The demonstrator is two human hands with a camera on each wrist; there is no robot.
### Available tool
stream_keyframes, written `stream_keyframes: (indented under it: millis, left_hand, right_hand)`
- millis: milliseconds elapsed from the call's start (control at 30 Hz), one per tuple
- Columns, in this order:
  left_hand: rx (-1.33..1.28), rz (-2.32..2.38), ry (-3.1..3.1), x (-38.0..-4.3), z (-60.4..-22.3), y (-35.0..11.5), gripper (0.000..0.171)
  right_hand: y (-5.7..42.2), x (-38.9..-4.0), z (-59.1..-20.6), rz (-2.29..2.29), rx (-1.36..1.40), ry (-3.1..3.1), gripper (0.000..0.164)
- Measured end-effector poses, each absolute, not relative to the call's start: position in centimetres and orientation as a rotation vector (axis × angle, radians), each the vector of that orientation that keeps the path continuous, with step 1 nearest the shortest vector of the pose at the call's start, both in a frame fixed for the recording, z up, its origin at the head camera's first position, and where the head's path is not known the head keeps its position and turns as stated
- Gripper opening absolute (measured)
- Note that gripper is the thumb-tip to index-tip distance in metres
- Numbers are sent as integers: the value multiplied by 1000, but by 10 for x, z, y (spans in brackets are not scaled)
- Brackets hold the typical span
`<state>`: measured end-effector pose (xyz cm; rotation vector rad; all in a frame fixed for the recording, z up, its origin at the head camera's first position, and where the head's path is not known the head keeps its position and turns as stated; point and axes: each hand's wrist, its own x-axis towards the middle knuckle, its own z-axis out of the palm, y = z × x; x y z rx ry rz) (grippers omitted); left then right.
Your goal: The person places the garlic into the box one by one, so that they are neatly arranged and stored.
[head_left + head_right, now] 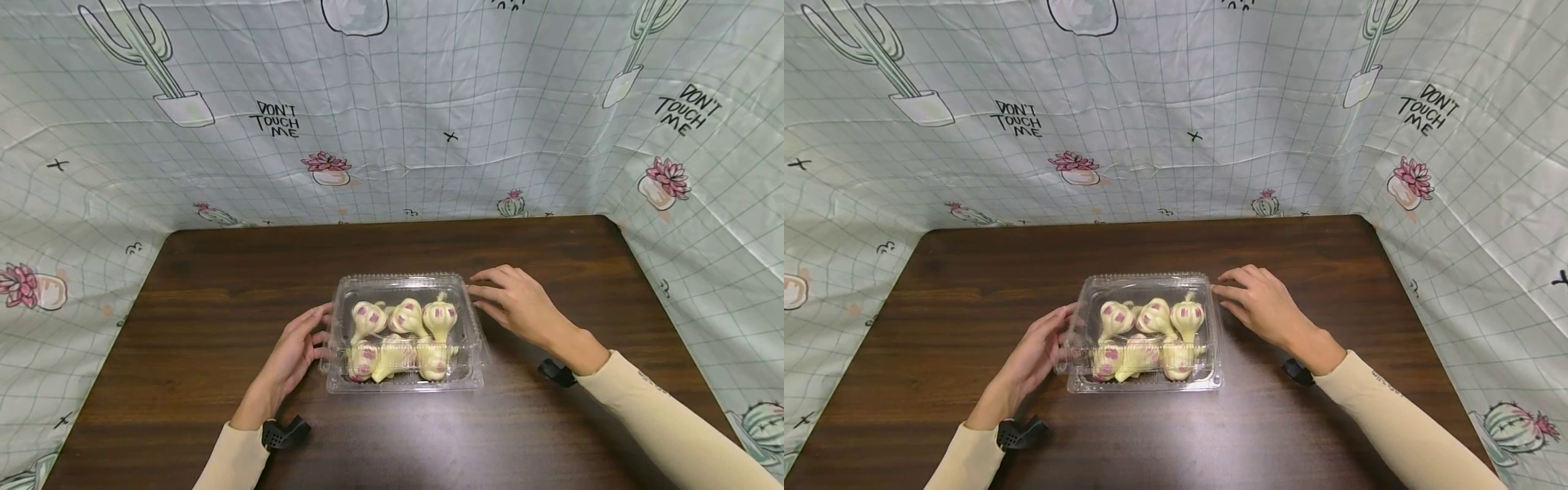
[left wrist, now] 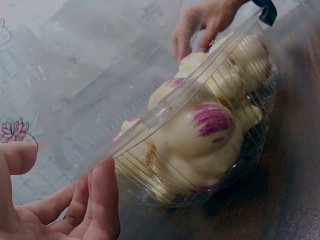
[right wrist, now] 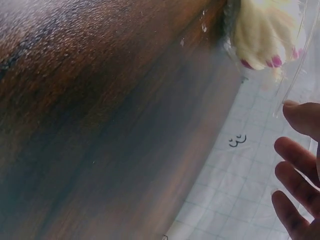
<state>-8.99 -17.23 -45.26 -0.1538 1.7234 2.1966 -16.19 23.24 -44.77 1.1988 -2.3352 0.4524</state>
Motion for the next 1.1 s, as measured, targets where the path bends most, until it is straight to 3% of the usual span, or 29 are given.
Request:
stream_keyframes:
  millis: [833,1100]
  left_hand:
    - [-132,2128,1831,-95,-455,-174,53]
    - [-145,2113,1877,-96,-458,-174,54]
  right_hand:
    - [234,-152,-448,328,1187,-2473,44]
    - [231,-135,-441,380,1024,-2553,44]
